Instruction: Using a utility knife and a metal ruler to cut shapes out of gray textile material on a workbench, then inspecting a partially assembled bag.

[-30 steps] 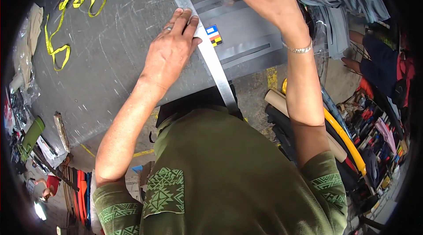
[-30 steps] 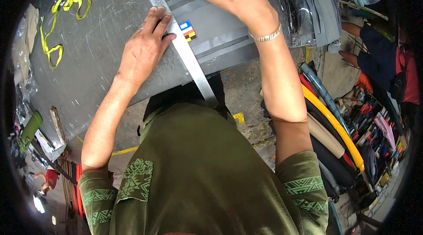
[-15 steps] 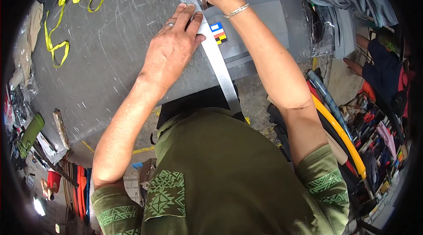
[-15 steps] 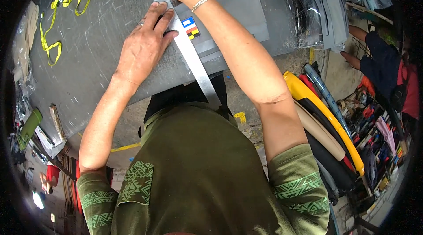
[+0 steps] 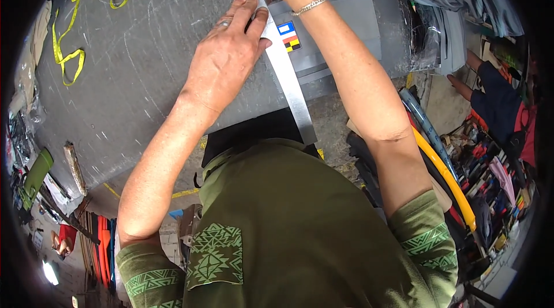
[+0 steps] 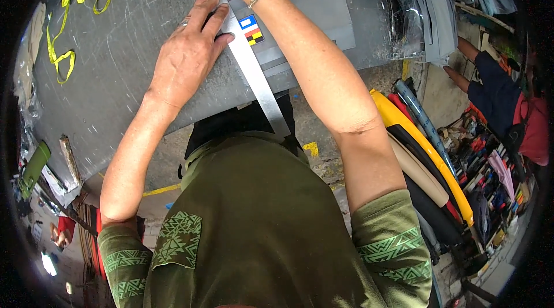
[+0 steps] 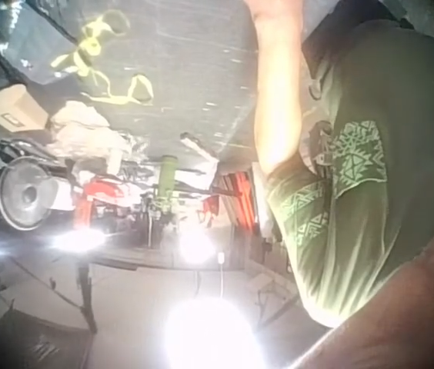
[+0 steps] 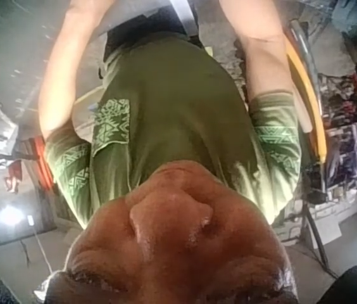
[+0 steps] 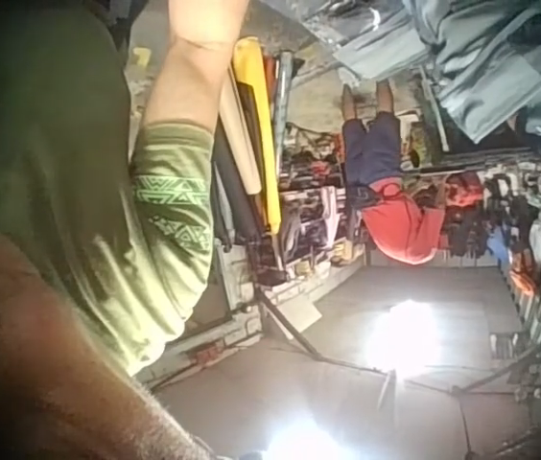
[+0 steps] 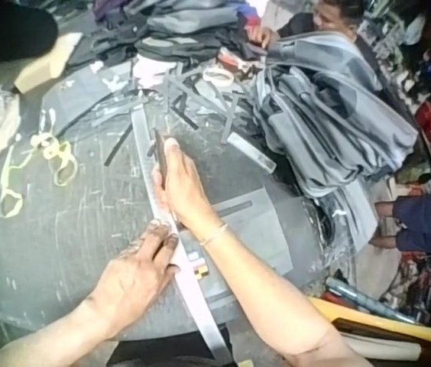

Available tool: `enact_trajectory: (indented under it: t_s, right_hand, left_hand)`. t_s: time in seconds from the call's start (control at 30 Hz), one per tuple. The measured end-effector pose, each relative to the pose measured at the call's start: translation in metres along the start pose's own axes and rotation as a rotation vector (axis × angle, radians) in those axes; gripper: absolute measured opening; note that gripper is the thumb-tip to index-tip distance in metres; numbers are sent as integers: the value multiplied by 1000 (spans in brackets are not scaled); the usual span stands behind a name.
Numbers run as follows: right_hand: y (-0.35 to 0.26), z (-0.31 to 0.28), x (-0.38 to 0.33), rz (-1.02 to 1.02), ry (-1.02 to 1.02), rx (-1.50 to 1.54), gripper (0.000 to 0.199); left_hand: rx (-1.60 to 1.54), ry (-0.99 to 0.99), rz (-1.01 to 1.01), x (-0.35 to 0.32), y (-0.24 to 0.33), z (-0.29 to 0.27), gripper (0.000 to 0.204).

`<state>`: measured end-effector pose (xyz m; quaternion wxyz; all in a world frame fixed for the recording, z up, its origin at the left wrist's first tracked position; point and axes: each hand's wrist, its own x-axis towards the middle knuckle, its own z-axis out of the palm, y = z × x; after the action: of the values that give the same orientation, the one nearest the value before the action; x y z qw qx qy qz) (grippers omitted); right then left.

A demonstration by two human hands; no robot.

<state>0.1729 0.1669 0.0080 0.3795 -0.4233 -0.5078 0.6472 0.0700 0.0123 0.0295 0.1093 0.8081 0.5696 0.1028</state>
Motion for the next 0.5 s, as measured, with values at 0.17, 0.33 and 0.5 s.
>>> enact_trajectory:
  t_s: [0.17, 0.33, 0.5]
  right_hand:
    - [6, -2, 2, -44, 16, -64, 62]
    - [9, -2, 3, -12, 12, 2, 66]
    - [8, -1, 1, 19, 21, 35, 67]
  left_hand:
    - [20, 11, 13, 0, 1, 0, 47]
    - [15, 10, 3, 0, 1, 1, 47]
    - [3, 11, 1, 0, 1, 1, 47]
